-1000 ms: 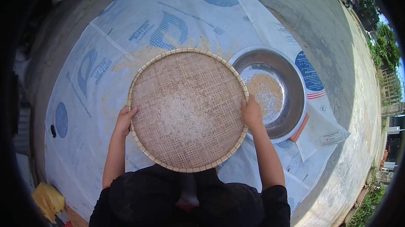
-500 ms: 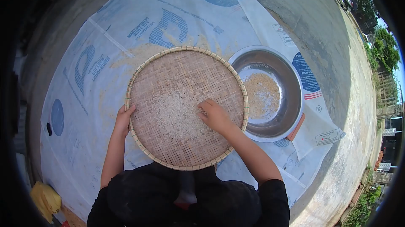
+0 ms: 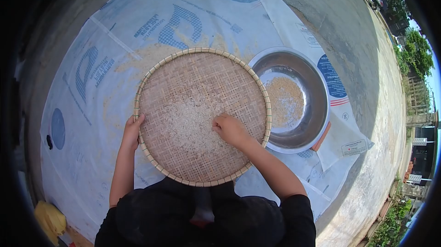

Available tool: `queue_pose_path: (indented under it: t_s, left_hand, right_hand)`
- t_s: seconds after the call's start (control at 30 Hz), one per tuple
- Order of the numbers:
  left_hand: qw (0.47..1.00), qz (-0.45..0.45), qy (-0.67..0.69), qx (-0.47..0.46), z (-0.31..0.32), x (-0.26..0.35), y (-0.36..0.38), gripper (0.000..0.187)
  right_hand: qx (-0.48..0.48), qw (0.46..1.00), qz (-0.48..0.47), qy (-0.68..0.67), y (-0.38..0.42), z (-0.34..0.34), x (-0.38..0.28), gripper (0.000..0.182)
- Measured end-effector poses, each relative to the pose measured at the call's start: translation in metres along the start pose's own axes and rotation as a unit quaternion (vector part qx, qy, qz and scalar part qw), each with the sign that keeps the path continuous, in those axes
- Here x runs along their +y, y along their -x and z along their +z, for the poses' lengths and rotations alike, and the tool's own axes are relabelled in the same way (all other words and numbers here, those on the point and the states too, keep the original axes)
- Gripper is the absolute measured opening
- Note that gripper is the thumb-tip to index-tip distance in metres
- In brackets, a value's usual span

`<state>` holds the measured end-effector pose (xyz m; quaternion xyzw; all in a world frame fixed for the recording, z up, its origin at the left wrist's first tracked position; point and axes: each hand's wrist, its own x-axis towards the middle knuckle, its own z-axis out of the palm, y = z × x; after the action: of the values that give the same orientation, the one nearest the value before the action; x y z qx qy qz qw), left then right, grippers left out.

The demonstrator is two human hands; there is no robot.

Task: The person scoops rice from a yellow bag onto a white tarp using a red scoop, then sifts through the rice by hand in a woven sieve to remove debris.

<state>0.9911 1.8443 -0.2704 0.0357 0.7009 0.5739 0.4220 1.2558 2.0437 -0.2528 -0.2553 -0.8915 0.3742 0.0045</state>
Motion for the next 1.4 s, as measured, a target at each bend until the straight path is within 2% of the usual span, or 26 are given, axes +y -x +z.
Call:
queue_pose_path:
  t_s: [0.27, 0.37, 0.47, 0.67, 0.77, 0.87, 0.9, 0.97, 1.03, 1.1, 1.17, 1.2, 1.27, 1.4]
  left_hand:
    - [1.0, -0.003, 0.001, -0.003, 0.004, 0.006, 0.004, 0.032]
    - [1.0, 0.005, -0.001, -0.006, 0.003, 0.007, 0.005, 0.033]
    - [1.0, 0.004, -0.002, -0.008, 0.004, 0.008, 0.006, 0.033]
    - [1.0, 0.015, -0.007, -0.018, 0.004, 0.013, 0.006, 0.033]
    - [1.0, 0.022, -0.007, -0.021, 0.005, 0.014, 0.008, 0.033]
    - [0.999, 0.035, 0.01, -0.031, 0.003, 0.011, 0.005, 0.032]
    - [0.999, 0.03, 0.002, -0.029, 0.002, 0.011, 0.006, 0.032]
    - [0.999, 0.029, -0.004, -0.029, 0.002, 0.01, 0.005, 0.032]
    - [0.999, 0.031, -0.005, -0.026, 0.001, 0.01, 0.005, 0.031]
    - [0.999, 0.032, -0.008, -0.025, 0.004, 0.015, 0.008, 0.031]
    - [0.999, 0.032, -0.014, -0.022, 0.005, 0.017, 0.011, 0.03]
    - [0.999, 0.033, -0.01, -0.022, 0.005, 0.017, 0.012, 0.03]
    - [0.999, 0.034, -0.007, -0.022, 0.004, 0.017, 0.011, 0.03]
    - [0.999, 0.043, -0.011, -0.024, 0.004, 0.015, 0.009, 0.03]
  right_hand:
    - [0.041, 0.999, -0.006, 0.009, 0.004, 0.002, -0.001, 0.01]
    - [0.051, 0.998, 0.026, -0.01, 0.006, -0.002, -0.004, 0.009]
    - [0.027, 0.997, 0.041, 0.051, 0.007, 0.0, 0.002, 0.01]
    - [0.06, 0.998, 0.015, 0.003, 0.014, -0.017, 0.002, 0.011]
    - [0.161, 0.981, 0.101, -0.032, 0.027, -0.054, 0.015, 0.011]
    - [0.325, 0.916, 0.234, -0.016, 0.045, -0.095, 0.056, 0.015]
    - [0.334, 0.913, 0.233, -0.013, 0.049, -0.1, 0.065, 0.015]
    - [0.463, 0.853, 0.203, 0.129, 0.056, -0.105, 0.076, 0.025]
    - [0.359, 0.907, 0.22, 0.026, 0.05, -0.1, 0.043, 0.034]
    - [0.178, 0.971, 0.157, -0.015, 0.038, -0.079, 0.021, 0.037]
    - [0.074, 0.995, 0.063, 0.012, 0.029, -0.051, 0.004, 0.031]
    - [0.074, 0.995, 0.062, 0.01, 0.026, -0.038, 0.002, 0.031]
    - [0.011, 1.0, 0.028, 0.0, 0.021, -0.017, 0.003, 0.021]
    - [0.009, 0.998, 0.054, 0.019, 0.02, -0.006, 0.007, 0.015]
